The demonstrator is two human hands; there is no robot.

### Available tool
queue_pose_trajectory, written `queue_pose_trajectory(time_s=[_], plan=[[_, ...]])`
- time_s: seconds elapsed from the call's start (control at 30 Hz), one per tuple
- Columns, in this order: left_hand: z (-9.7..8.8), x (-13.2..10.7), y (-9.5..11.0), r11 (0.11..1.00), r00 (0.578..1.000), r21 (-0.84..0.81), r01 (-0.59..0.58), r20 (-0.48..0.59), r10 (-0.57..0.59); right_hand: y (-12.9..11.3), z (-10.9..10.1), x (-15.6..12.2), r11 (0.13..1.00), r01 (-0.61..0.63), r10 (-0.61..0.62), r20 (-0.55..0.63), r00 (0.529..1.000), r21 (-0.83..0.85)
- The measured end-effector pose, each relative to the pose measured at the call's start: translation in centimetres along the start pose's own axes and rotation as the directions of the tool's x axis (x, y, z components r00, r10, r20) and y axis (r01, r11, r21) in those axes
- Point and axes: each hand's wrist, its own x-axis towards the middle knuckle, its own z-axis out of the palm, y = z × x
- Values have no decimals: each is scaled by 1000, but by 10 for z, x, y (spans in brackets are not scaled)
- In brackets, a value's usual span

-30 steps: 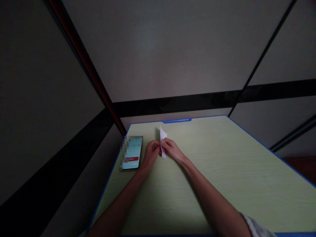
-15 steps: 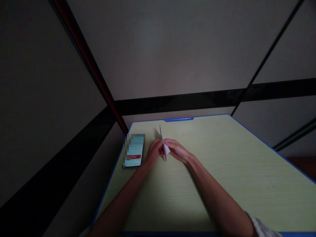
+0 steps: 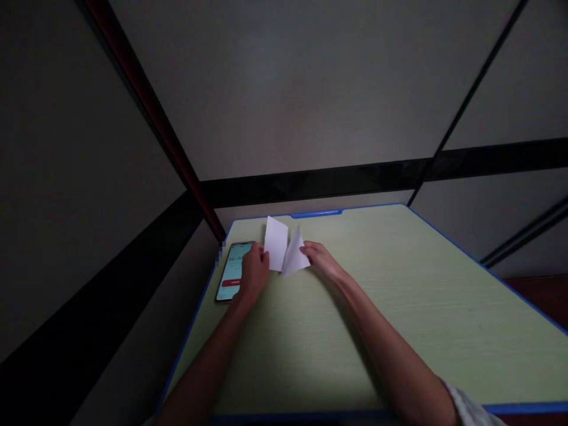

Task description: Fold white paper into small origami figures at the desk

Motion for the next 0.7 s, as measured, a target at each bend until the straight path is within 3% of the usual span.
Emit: queue_pose_trajectory(time_s=[0.2, 0.3, 0.37, 0.53, 0.7], plan=[[-7, -9, 0, 997, 1000, 69, 31, -1, -31, -18, -12, -23, 996, 11, -15, -48, 999, -89], [-6, -14, 6, 999, 999, -14, 31, 43, -30, -25, -14, -38, 996, 35, -39, -45, 998, -87], [0, -15, 13, 992, 990, -115, 60, 135, -44, -27, -17, -53, 996, 54, -56, -36, 998, -73], [28, -25, 31, 892, 877, -384, 239, 480, -28, -25, -31, -92, 995, 82, -82, -2, 997, -49], [51, -42, 35, 768, 828, -551, 326, 559, 50, -7, -52, -116, 987, 120, -126, -47, 991, -105]])
